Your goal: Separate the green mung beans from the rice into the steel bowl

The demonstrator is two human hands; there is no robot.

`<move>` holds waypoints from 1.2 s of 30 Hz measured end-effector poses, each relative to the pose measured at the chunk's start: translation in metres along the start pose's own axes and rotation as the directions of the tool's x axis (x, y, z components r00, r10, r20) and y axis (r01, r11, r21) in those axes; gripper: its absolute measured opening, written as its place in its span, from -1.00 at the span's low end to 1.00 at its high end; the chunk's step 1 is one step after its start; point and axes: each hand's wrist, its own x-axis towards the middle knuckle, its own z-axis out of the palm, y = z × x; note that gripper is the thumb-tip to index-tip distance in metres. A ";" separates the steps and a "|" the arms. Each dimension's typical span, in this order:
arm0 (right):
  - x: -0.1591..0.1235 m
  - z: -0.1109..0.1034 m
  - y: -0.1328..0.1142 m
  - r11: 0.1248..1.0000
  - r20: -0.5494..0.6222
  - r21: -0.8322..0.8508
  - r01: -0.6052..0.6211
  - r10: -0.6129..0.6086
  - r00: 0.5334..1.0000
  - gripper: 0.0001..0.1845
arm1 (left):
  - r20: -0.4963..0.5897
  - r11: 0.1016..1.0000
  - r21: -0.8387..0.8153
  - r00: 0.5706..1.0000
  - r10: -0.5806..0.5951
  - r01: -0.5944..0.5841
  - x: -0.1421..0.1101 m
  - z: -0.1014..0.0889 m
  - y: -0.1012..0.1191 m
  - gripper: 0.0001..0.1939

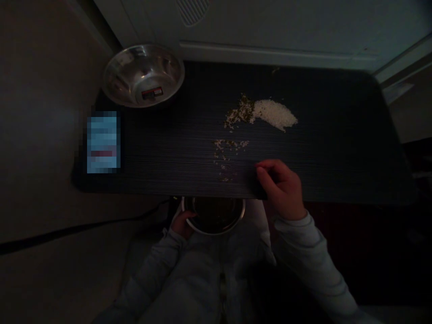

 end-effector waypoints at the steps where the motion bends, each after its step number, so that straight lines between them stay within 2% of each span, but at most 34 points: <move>1: 0.000 0.000 -0.001 1.000 0.019 0.003 0.007 -0.007 1.000 -0.87 | -0.002 1.000 0.002 1.000 0.000 0.000 0.000 0.000 0.000 -0.63; 4: 0.000 0.000 -0.002 0.999 0.066 0.022 0.030 -0.031 0.997 -0.87 | -0.003 1.000 0.015 1.000 -0.021 0.021 0.000 -0.001 0.000 -0.69; 7: 0.000 0.001 -0.003 0.999 0.042 0.008 0.035 -0.035 0.999 -0.87 | -0.014 0.999 0.026 0.999 -0.030 0.030 0.000 -0.001 0.000 -0.74; 10: 0.000 0.002 -0.004 0.999 0.026 -0.027 0.043 -0.043 0.999 -0.87 | -0.014 1.000 0.017 1.000 -0.008 0.009 0.000 -0.001 0.000 -0.73; 15: 0.000 0.002 -0.006 0.996 0.102 -0.025 0.088 -0.085 0.991 -0.87 | 0.001 1.000 -0.006 1.000 -0.028 0.028 0.001 -0.002 -0.001 -0.69; 20: -0.001 0.002 -0.004 0.998 0.056 0.007 0.061 -0.061 0.997 -0.87 | -0.016 1.000 -0.006 1.000 -0.024 0.024 0.002 -0.003 -0.001 -0.67; 26: -0.001 0.002 -0.003 0.996 0.119 0.012 0.093 -0.094 0.988 -0.89 | 0.008 1.000 0.013 1.000 0.011 -0.011 0.001 -0.004 -0.002 -0.62; 29: -0.001 0.001 -0.003 0.996 0.108 0.048 0.075 -0.080 0.991 -0.89 | 0.027 1.000 -0.003 0.999 0.030 -0.030 0.001 -0.002 -0.001 -0.58; 36: -0.002 0.000 -0.001 0.996 0.079 0.078 0.046 -0.052 0.996 -0.91 | 0.029 1.000 -0.012 1.000 0.010 -0.010 0.000 0.000 0.000 -0.62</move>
